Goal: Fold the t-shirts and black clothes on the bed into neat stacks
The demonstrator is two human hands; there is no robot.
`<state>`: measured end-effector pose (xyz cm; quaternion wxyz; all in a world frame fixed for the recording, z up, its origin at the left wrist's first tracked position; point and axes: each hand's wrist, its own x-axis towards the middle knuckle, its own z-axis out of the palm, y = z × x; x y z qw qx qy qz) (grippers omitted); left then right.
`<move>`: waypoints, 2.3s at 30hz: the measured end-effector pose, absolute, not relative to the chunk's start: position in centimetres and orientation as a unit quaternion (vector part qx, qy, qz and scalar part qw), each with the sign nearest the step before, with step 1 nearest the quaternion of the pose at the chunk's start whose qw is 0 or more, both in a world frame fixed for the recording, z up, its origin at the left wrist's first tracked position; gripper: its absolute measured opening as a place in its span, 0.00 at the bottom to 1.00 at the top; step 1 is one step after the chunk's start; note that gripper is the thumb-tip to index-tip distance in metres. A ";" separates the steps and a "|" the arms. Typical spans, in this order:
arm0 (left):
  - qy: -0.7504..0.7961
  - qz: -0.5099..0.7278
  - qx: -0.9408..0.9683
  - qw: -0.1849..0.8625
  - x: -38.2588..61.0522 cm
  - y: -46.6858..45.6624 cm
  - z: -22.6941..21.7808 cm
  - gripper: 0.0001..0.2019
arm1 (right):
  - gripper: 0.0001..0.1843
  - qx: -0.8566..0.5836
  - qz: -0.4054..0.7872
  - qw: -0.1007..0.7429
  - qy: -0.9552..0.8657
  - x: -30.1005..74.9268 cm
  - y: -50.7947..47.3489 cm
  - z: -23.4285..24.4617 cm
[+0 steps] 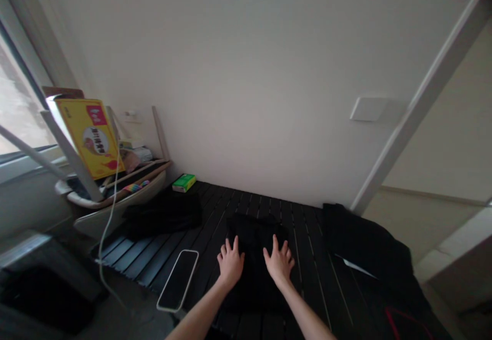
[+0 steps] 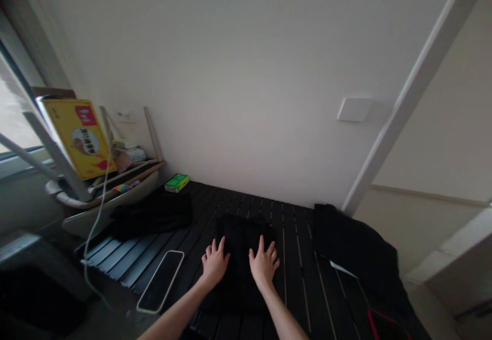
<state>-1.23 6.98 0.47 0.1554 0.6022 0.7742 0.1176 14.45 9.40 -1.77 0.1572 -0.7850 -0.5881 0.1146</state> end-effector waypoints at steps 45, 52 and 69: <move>0.613 0.128 0.756 0.193 11.6 12.4 4.2 0.24 | 0.36 -0.828 -0.054 0.004 -0.559 36.7 11.2 -1.3; 0.774 0.074 0.628 -0.014 -7.6 11.3 5.3 0.25 | 0.36 -0.821 -0.107 0.140 -0.543 33.3 10.3 -3.8; 0.803 0.078 0.588 0.056 -21.5 12.4 5.6 0.17 | 0.31 -0.689 -0.144 0.211 -0.679 22.8 7.7 -4.6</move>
